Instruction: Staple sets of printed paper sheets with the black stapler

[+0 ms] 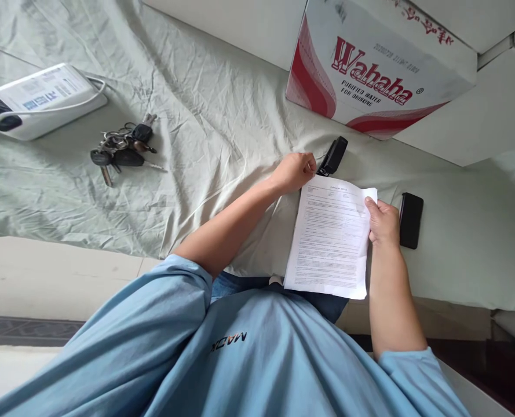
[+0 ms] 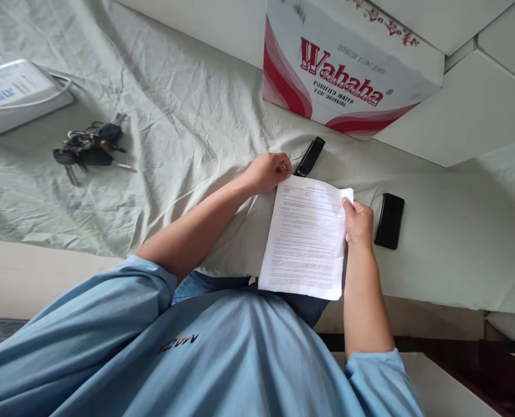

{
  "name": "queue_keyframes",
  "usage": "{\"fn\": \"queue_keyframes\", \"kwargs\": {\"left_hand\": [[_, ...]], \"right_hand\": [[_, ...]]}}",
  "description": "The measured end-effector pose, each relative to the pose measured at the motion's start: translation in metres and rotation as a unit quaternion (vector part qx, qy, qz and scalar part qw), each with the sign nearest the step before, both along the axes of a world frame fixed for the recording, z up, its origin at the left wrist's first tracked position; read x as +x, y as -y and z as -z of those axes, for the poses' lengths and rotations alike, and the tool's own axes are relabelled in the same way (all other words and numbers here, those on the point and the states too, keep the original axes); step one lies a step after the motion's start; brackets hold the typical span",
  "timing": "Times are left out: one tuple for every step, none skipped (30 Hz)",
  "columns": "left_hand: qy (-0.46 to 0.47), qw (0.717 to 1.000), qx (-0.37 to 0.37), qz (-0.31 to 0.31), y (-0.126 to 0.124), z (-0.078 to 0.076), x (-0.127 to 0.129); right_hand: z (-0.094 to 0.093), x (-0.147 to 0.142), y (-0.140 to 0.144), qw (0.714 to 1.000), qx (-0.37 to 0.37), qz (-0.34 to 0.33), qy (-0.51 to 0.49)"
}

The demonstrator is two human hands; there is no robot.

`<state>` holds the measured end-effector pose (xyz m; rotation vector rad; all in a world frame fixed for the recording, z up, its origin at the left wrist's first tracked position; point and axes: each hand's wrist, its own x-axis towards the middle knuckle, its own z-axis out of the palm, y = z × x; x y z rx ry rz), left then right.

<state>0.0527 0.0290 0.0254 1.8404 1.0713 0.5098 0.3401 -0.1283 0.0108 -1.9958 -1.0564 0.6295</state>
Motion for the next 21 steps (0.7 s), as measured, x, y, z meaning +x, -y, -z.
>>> {"fn": "queue_keyframes", "kwargs": {"left_hand": [[-0.004, 1.0, 0.012, -0.012, 0.001, 0.003, 0.003], [-0.011, 0.999, 0.024, -0.024, 0.002, 0.006, 0.006], [-0.02, 0.999, 0.035, -0.035, 0.004, 0.009, 0.008], [-0.03, 0.998, 0.046, -0.044, 0.004, 0.011, 0.01], [-0.038, 0.997, 0.053, -0.052, 0.005, 0.014, 0.012], [-0.044, 0.996, 0.058, -0.058, 0.006, 0.015, 0.013], [-0.046, 0.995, 0.058, -0.063, 0.006, 0.017, 0.014], [-0.045, 0.995, 0.058, -0.067, 0.006, 0.018, 0.015], [-0.042, 0.995, 0.056, -0.07, 0.006, 0.019, 0.016], [-0.038, 0.995, 0.055, -0.072, 0.006, 0.02, 0.017], [-0.034, 0.995, 0.055, -0.073, 0.006, 0.021, 0.017], [-0.03, 0.995, 0.056, -0.073, 0.006, 0.022, 0.017], [-0.026, 0.995, 0.056, -0.072, 0.006, 0.022, 0.017], [-0.02, 0.996, 0.057, -0.07, 0.006, 0.023, 0.016], [-0.015, 0.996, 0.057, -0.068, 0.006, 0.024, 0.016], [-0.01, 0.996, 0.06, -0.067, 0.006, 0.025, 0.015], [-0.004, 0.995, 0.068, -0.068, 0.007, 0.026, 0.015], [0.002, 0.995, 0.08, -0.066, 0.007, 0.028, 0.014], [0.009, 0.993, 0.096, -0.062, 0.007, 0.03, 0.014], [0.015, 0.992, 0.112, -0.055, 0.007, 0.032, 0.014], [0.02, 0.991, 0.127, -0.043, 0.007, 0.035, 0.014]], "right_hand": [[0.0, -0.002, -0.001, 1.0, -0.002, 0.017, 0.001], [0.0, -0.003, -0.002, 1.0, -0.004, 0.031, 0.002], [0.0, -0.004, -0.003, 0.999, -0.008, 0.041, 0.004], [0.0, -0.005, -0.004, 0.999, -0.012, 0.045, 0.007], [0.0, -0.006, -0.005, 0.999, -0.016, 0.047, 0.01], [0.0, -0.006, -0.005, 0.998, -0.02, 0.05, 0.013], [0.0, -0.006, -0.006, 0.998, -0.022, 0.054, 0.015], [0.0, -0.005, -0.006, 0.998, -0.023, 0.06, 0.014], [0.001, -0.004, -0.006, 0.997, -0.023, 0.066, 0.013], [0.001, -0.004, -0.006, 0.997, -0.022, 0.071, 0.01], [0.002, -0.003, -0.006, 0.997, -0.022, 0.075, 0.007], [0.002, -0.003, -0.006, 0.997, -0.022, 0.079, 0.006], [0.003, -0.002, -0.006, 0.996, -0.022, 0.084, 0.004], [0.004, -0.002, -0.005, 0.996, -0.021, 0.09, 0.003], [0.006, -0.001, -0.005, 0.995, -0.021, 0.096, 0.001], [0.007, 0.0, -0.005, 0.994, -0.02, 0.105, -0.003], [0.009, 0.0, -0.004, 0.993, -0.017, 0.115, -0.009], [0.011, 0.001, -0.003, 0.992, -0.013, 0.125, -0.018], [0.013, 0.002, -0.003, 0.991, -0.008, 0.131, -0.027], [0.015, 0.003, -0.002, 0.99, -0.001, 0.136, -0.036], [0.017, 0.004, -0.002, 0.989, 0.005, 0.138, -0.042]]}}
